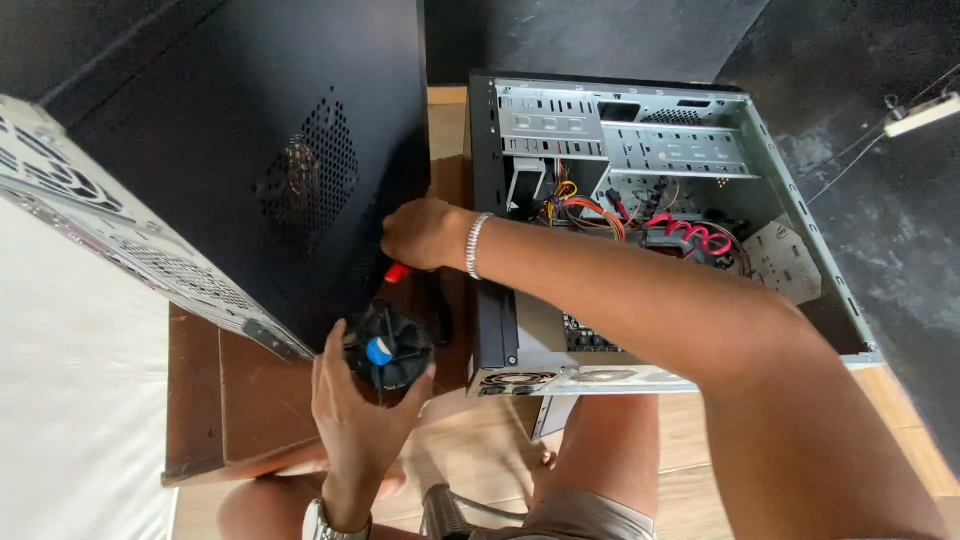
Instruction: Cleaning and inspecting internal components of a desktop computer, including the CPU fan and RAM module.
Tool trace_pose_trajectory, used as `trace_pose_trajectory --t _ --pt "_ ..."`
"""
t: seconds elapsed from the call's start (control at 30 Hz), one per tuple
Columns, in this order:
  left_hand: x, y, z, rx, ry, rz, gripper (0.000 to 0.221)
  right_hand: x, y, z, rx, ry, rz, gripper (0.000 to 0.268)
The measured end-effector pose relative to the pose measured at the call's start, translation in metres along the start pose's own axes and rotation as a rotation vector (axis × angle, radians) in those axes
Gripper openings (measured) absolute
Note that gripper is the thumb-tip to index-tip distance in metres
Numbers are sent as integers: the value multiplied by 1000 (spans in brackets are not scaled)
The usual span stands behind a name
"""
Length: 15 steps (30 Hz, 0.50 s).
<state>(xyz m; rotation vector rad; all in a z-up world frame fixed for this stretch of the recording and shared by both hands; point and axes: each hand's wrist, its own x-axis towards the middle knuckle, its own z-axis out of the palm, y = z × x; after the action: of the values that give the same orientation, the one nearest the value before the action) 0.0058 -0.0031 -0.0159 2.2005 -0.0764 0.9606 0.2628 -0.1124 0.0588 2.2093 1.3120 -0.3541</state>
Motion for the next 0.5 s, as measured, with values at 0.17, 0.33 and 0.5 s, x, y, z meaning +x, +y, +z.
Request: trace_pose_trajectory --t 0.17,0.33,0.5 --pt "-3 -11 25 139 -70 -43 115 -6 -6 -11 159 -185 69 18" --pt "0 -15 43 200 -125 -44 114 -71 11 -31 306 -44 34 15" --pt "8 -1 35 132 -184 -65 107 -180 19 -38 325 527 -104 13"
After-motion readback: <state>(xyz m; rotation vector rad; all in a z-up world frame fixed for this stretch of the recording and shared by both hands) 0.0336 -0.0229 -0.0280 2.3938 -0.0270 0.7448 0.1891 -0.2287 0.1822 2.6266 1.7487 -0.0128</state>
